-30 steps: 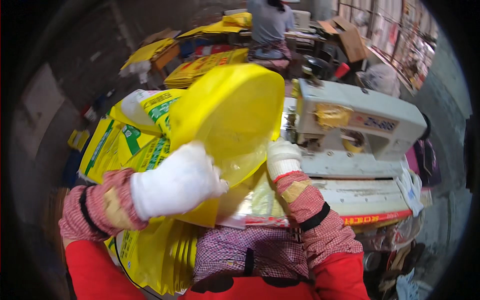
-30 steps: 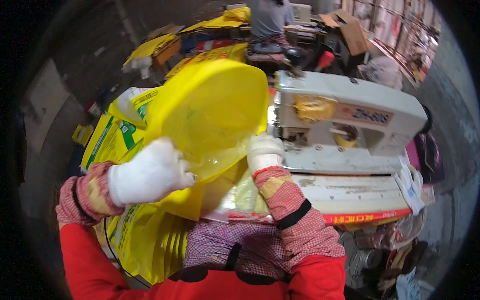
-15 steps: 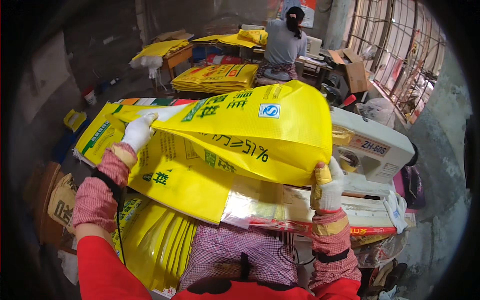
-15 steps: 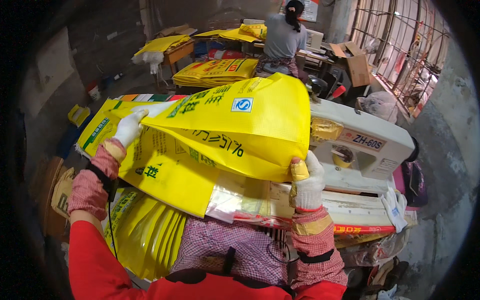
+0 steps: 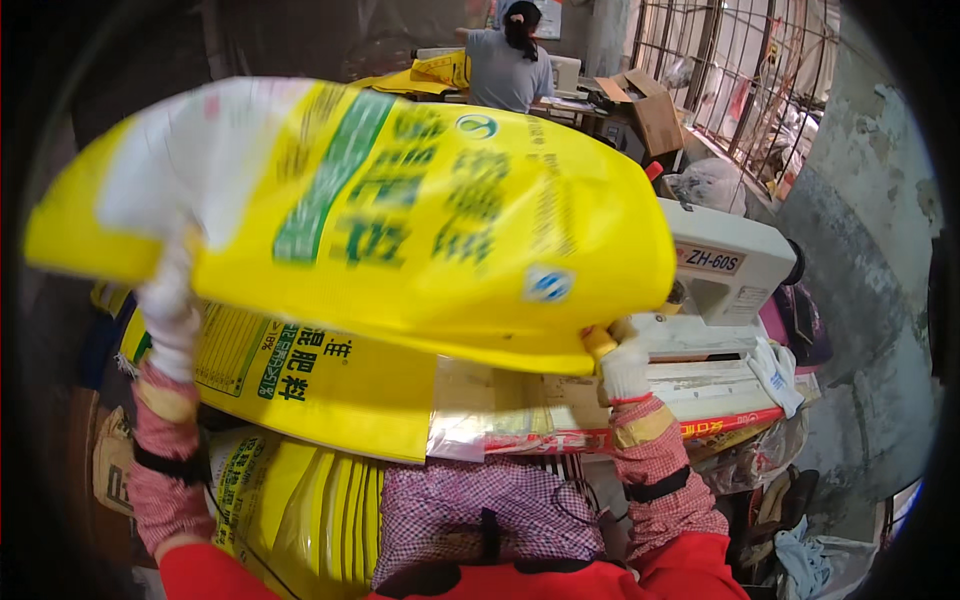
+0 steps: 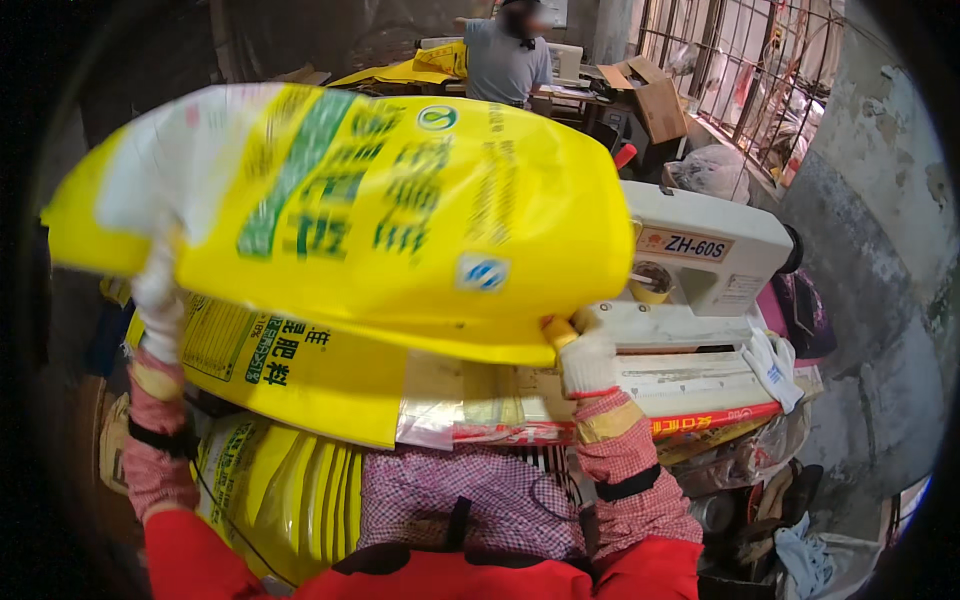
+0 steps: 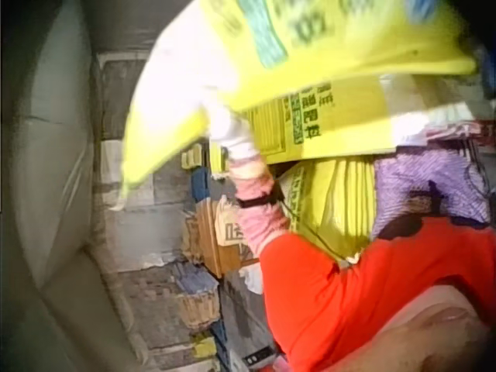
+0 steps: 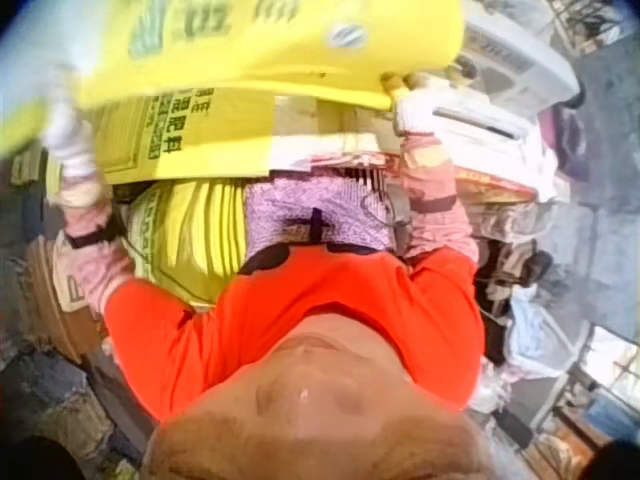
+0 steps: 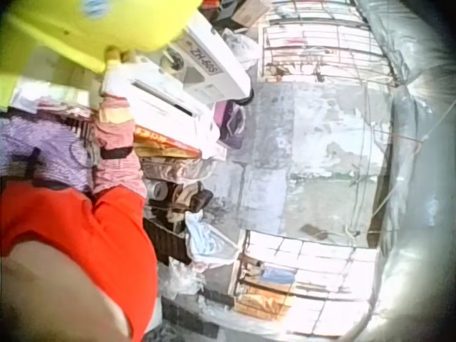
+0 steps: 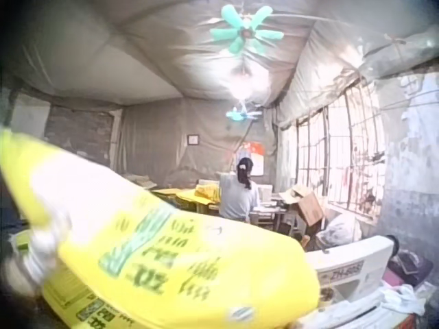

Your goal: Manually aligning and sealing yellow plastic bags using a heat sealing machine.

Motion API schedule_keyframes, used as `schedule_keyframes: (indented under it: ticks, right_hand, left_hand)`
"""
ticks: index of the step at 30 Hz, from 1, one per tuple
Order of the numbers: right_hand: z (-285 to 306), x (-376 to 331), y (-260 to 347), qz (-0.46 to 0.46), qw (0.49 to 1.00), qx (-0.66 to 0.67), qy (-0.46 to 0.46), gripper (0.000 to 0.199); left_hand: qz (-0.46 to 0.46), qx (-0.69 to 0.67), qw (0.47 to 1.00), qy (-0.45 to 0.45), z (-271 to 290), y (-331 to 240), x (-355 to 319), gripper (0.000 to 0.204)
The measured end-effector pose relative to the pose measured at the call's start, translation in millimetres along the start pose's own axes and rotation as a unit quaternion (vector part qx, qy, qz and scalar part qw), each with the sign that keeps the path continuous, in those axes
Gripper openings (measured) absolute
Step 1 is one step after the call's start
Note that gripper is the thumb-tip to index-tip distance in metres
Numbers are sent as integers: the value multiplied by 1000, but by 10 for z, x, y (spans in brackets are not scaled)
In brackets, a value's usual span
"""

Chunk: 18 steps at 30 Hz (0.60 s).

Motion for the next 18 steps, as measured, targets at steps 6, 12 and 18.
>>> schedule_keyframes:
  ticks: [6, 12, 18]
  right_hand:
    - [-606, -783, 120, 7, 843, -232, 486, 32]
    - [-561, -188, 341, -67, 926, -114, 353, 18]
    - [-812, 69, 308, 14, 958, -143, 247, 25]
  left_hand:
    - [69, 645, 617, 446, 725, 934, -1887, 35]
    - [229, 586, 707, 325, 1356, 1109, -1754, 32]
    - [289, 791, 415, 345, 2109, 1093, -1422, 20]
Point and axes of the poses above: each hand's wrist, its own x-axis towards the middle knuckle, its own z-axis out of the back of the hand, y = z × x, the point moved 6 cm from there along x, towards the middle knuckle, and after that the axes turned 4 degrees about z, right-handed, at the moved point
